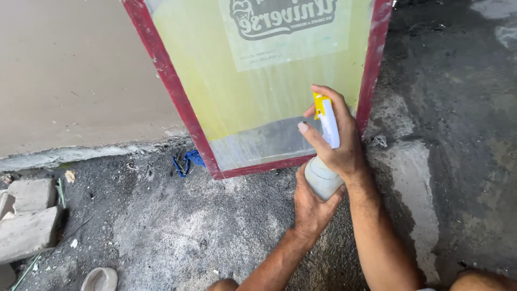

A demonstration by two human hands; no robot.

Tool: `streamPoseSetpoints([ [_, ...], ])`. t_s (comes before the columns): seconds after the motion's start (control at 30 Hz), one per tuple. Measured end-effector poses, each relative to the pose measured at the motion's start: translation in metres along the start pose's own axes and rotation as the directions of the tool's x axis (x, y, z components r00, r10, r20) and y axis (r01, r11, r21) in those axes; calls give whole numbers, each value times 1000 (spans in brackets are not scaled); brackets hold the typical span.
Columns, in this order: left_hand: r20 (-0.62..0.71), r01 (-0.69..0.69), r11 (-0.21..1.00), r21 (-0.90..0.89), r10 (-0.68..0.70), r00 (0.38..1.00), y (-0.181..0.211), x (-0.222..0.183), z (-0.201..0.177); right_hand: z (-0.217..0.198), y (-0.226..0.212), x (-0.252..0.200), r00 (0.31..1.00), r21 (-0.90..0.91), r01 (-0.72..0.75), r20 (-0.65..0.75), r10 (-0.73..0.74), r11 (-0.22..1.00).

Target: Cleaning a screen printing frame with a spray bottle while sitting on the floor.

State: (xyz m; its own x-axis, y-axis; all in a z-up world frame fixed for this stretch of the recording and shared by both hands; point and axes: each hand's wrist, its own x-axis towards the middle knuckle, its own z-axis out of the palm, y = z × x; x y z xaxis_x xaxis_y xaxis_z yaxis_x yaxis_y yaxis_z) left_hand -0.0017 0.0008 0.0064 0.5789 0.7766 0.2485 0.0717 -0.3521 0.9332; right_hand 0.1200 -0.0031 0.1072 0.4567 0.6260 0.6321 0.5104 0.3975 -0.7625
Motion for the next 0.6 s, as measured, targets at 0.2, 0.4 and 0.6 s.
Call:
streamPoseSetpoints([
  [0.2, -33, -54, 998, 43, 55, 998, -2, 4, 0, 3, -9, -1, 999, 32, 26, -48, -24, 999],
  [0.4, -54, -125, 988, 94, 131, 990, -3, 8, -6, 3, -8, -4, 994, 49, 28, -107, -23, 998],
  [0.6, 18, -98, 988, 122, 96, 995, 1, 19, -9, -2, -11, 7, 984, 62, 139, -125, -130, 988],
])
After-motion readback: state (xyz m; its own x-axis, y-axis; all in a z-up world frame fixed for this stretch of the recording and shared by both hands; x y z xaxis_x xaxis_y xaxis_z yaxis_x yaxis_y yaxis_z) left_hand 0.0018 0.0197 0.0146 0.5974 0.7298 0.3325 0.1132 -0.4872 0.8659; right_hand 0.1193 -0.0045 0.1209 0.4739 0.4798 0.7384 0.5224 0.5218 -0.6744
